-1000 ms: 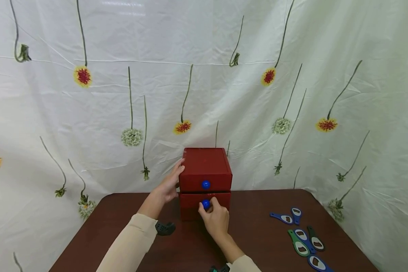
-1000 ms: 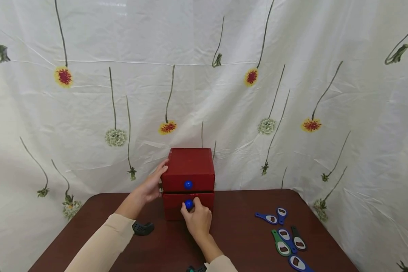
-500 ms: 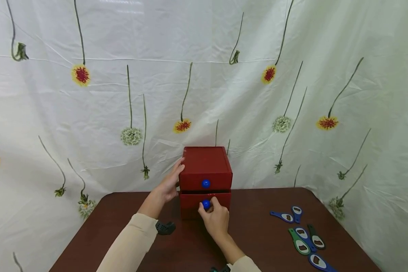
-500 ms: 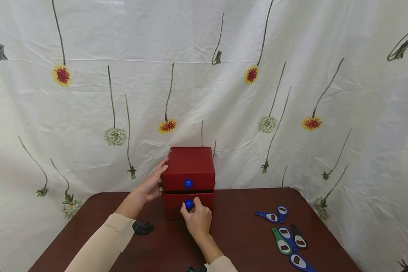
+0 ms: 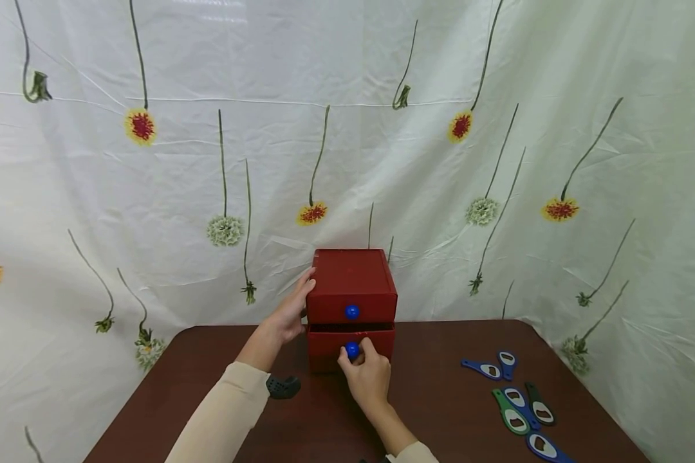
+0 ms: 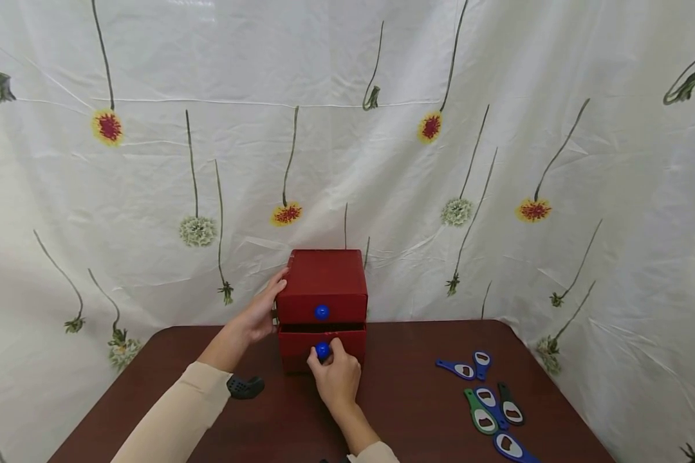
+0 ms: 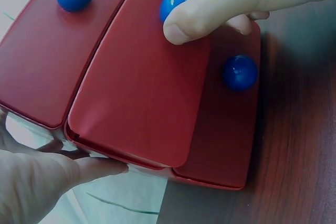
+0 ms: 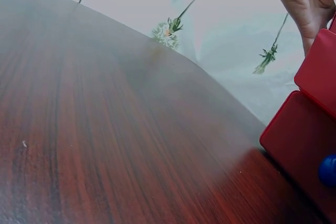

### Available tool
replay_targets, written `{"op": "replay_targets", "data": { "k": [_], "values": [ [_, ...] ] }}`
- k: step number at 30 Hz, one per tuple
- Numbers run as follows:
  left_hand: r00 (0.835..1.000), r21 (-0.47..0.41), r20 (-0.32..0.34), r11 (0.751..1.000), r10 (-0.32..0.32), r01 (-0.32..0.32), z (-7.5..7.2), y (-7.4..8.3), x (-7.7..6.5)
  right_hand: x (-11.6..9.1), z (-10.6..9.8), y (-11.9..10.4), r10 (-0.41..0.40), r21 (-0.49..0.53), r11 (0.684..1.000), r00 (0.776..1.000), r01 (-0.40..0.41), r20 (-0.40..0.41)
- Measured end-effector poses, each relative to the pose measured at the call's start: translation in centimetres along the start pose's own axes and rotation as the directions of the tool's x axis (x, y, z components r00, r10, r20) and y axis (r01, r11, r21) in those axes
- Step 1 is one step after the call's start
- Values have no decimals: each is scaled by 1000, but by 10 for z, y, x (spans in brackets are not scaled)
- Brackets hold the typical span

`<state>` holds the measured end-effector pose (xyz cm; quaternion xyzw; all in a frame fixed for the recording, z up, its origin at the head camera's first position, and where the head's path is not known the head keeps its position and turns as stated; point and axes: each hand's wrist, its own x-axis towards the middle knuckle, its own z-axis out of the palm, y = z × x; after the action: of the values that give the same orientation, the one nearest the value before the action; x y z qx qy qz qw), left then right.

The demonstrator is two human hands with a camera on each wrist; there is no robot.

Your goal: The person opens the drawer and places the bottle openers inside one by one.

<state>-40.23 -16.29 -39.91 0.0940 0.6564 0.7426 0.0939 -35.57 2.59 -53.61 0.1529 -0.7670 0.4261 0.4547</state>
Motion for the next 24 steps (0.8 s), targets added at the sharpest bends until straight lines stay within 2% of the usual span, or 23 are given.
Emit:
{"op": "replay_targets", "data": {
  "k": [11, 24],
  "values": [
    [1000, 7, -14, 1000, -3, 3, 0, -3, 1, -4, -3, -2, -23, 27, 999, 1000, 23, -13],
    [1000, -1, -10, 1000, 1, -1, 0, -3, 1, -5, -10, -8, -24, 2, 1000, 1000, 24, 19]
  ]
}}
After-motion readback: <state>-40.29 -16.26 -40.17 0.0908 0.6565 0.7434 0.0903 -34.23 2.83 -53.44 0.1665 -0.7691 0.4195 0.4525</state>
